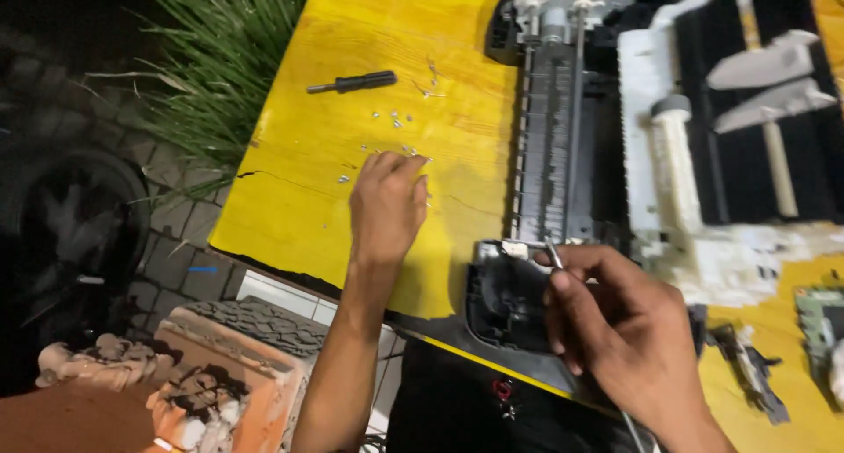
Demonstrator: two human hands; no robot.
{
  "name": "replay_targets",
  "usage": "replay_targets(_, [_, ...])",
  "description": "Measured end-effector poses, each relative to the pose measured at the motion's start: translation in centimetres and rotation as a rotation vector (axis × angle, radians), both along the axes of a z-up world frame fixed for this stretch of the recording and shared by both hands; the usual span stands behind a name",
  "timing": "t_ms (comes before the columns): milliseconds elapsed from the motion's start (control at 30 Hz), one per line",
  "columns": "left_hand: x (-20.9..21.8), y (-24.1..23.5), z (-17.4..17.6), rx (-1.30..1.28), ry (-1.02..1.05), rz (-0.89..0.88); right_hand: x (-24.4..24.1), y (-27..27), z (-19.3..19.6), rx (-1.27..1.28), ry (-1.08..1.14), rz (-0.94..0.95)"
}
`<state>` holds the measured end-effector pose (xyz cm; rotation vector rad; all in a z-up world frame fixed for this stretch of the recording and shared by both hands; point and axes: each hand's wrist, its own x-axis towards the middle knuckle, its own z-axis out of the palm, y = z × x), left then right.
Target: The person uses a screwdriver to remove screws from a white plastic component of a disassembled printer. They then detach the component from the main printer chassis and manipulate it with their hands, turning it over to inspect the internal gears and structure.
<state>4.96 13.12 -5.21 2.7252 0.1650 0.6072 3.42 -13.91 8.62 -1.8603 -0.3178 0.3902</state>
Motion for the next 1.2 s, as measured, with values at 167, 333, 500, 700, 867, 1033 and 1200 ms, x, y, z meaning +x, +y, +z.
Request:
replay_targets(167, [2.7, 1.0, -0.5, -0.047, 0.229, 0.032, 1.9, 3.8, -0.3, 0.000, 0.152, 0.014])
replay_targets(333, [2.4, 0.9, -0.3, -0.177, 0.147, 0.011, 2.6, 4.9, -1.7, 0.027, 0.223, -0.034])
replay_targets(500, [1.8, -0.3, 3.3, -0.160, -0.097, -0.108, 3.1, 4.9, -2.4, -0.009, 0.321, -0.056])
replay_targets(700, [-0.7, -4.6, 6.1, -0.996, -0.044, -0.341, 1.6, 2.3, -3.4, -0.001, 0.077, -0.092])
replay_targets(867, [-1.7, -8.4, 5.2, -1.473, 0.063, -0.420, -0.5, -1.1, -3.5, 0.046, 0.002, -0.113])
replay_targets(1033, [-2.9, -11.8, 5.8, -1.470, 0.159, -0.520, -2.4, -5.0, -4.4, 0.029, 0.051, -0.177])
replay_targets(1200, [-3.5, -15.0, 6.2, -1.452, 0.161, -0.629, -4.2, -7.8, -5.4, 0.156, 0.078, -0.206])
